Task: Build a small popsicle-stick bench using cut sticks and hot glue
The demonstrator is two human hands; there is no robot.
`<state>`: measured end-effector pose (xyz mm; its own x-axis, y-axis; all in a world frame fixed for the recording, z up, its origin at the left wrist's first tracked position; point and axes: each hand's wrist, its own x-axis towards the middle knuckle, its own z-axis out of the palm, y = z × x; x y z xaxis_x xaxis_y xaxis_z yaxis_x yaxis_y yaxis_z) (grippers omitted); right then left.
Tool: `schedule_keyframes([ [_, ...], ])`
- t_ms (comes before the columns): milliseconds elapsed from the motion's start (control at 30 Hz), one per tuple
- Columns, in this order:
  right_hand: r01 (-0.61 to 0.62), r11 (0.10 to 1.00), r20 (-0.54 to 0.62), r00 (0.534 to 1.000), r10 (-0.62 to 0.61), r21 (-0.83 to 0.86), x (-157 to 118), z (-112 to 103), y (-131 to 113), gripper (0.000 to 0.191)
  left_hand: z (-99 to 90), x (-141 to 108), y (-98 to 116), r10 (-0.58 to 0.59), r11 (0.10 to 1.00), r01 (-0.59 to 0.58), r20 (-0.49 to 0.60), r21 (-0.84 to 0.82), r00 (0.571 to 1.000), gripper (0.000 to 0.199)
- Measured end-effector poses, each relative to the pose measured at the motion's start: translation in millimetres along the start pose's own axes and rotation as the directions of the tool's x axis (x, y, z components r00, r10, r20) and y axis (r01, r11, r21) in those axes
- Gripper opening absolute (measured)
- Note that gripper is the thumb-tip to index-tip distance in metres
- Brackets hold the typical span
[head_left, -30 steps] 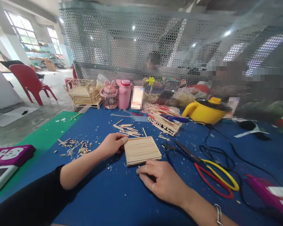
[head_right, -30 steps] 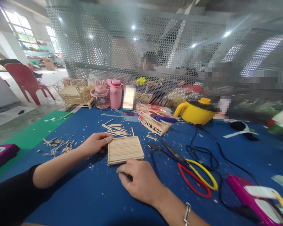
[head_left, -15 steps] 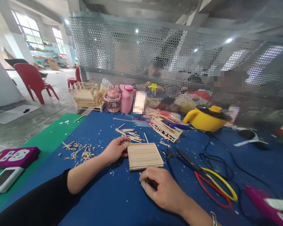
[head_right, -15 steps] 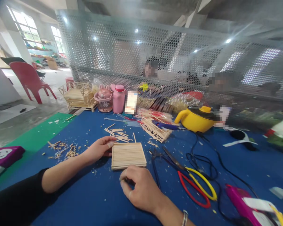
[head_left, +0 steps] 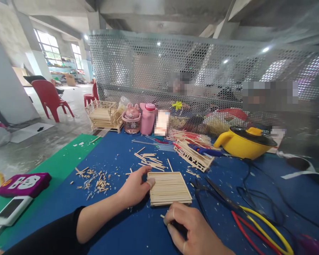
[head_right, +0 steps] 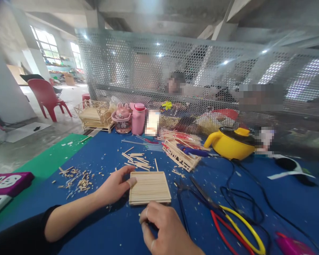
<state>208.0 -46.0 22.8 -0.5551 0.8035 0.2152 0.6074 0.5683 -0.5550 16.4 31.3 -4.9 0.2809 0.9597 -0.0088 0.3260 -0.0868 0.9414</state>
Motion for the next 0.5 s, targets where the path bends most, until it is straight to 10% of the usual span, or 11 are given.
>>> schedule_keyframes([
  [233,0.026,0.999,-0.051,0.998,-0.027,-0.02,-3,3,1,0.009,2.8,6,-8,-0.006,0.998,0.009,0.045,-0.068,0.999,0.045],
  [500,0.051,0.998,-0.195,0.98,-0.045,0.029,-4,-1,3,0.007,-14.6,55,36,0.311,0.757,-0.24,-0.013,0.608,0.95,0.037],
])
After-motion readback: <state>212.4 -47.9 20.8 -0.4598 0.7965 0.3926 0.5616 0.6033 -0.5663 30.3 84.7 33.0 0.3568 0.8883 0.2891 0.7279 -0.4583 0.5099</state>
